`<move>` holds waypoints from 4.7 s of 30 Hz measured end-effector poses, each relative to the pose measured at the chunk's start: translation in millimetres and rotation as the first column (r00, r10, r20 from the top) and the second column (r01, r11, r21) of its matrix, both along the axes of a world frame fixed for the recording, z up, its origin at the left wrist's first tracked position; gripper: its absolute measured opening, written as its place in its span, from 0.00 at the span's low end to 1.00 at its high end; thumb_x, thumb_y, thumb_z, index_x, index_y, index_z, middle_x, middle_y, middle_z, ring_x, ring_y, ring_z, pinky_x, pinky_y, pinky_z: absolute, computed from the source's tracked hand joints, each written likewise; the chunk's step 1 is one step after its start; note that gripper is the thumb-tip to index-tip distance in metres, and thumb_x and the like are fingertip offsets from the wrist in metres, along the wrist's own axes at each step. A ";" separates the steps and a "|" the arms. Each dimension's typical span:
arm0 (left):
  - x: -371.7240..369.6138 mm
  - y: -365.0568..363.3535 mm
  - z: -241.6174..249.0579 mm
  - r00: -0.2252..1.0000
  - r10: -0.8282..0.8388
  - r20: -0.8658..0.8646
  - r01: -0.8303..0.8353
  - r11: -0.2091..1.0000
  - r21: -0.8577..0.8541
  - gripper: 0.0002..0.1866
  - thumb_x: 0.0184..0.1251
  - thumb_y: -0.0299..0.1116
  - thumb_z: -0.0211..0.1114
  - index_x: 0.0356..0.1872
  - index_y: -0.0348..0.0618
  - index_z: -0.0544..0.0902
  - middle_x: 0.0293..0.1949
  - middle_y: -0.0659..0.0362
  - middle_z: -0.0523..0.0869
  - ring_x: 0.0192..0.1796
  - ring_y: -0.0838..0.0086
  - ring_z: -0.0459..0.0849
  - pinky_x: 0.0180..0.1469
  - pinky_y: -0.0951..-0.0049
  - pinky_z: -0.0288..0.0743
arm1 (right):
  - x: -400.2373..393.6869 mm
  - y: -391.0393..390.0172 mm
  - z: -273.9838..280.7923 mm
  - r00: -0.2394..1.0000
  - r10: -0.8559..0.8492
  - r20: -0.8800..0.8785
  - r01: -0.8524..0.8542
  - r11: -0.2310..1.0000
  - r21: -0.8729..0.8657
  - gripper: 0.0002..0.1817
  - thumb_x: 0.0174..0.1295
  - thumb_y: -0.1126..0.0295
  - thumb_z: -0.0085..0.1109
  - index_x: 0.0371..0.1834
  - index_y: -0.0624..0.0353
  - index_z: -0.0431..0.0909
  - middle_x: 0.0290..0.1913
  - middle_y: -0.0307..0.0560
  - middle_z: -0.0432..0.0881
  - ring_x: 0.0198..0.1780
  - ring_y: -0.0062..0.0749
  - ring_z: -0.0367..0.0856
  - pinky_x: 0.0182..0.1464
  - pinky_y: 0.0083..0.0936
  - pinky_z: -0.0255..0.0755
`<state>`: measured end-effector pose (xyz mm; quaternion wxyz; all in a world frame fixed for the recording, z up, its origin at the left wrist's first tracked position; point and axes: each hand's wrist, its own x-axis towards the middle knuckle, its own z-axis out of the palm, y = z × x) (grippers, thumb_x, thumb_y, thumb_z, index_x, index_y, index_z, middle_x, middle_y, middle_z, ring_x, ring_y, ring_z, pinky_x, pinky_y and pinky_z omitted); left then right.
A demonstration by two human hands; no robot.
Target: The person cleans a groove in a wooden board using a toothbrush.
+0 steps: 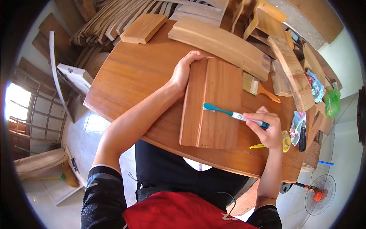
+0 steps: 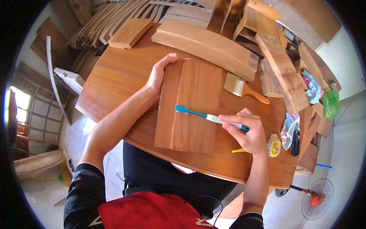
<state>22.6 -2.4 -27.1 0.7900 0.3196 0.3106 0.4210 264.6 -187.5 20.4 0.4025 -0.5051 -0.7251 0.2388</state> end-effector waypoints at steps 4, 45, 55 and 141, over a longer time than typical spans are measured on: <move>-1.1 -15.0 27.0 0.999 -0.044 0.018 0.045 0.997 -0.061 0.22 0.70 0.47 0.55 0.53 0.41 0.81 0.50 0.52 0.86 0.51 0.65 0.83 0.56 0.63 0.77 | 21.6 -0.4 5.0 0.911 0.409 -0.051 -0.408 0.876 -0.256 0.13 0.57 0.72 0.73 0.46 0.54 0.90 0.34 0.42 0.90 0.26 0.27 0.74 0.37 0.24 0.69; -2.3 6.3 -10.8 0.996 0.010 0.086 -0.011 1.000 0.013 0.06 0.70 0.36 0.55 0.40 0.47 0.75 0.44 0.57 0.82 0.51 0.67 0.81 0.58 0.63 0.75 | 34.4 -0.8 -1.4 0.988 0.016 -0.151 -0.063 0.947 -0.314 0.12 0.61 0.73 0.70 0.48 0.60 0.89 0.41 0.46 0.91 0.39 0.22 0.87 0.46 0.19 0.78; 0.9 -10.1 18.4 0.965 -0.045 0.258 0.052 0.998 -0.020 0.02 0.70 0.33 0.54 0.37 0.50 0.72 0.49 0.53 0.84 0.52 0.65 0.80 0.59 0.62 0.75 | 9.6 -0.7 -4.4 0.992 0.024 -0.123 -0.051 0.974 -0.222 0.12 0.60 0.74 0.71 0.47 0.59 0.89 0.41 0.47 0.91 0.40 0.23 0.88 0.42 0.19 0.77; 10.2 -19.7 16.0 0.998 -0.034 0.047 0.030 0.998 0.064 0.12 0.71 0.43 0.56 0.44 0.47 0.77 0.43 0.59 0.81 0.47 0.69 0.81 0.53 0.65 0.77 | 37.0 1.6 -4.0 0.968 0.179 -0.177 -0.230 0.915 -0.331 0.13 0.65 0.72 0.67 0.51 0.61 0.87 0.47 0.48 0.90 0.48 0.25 0.86 0.53 0.21 0.77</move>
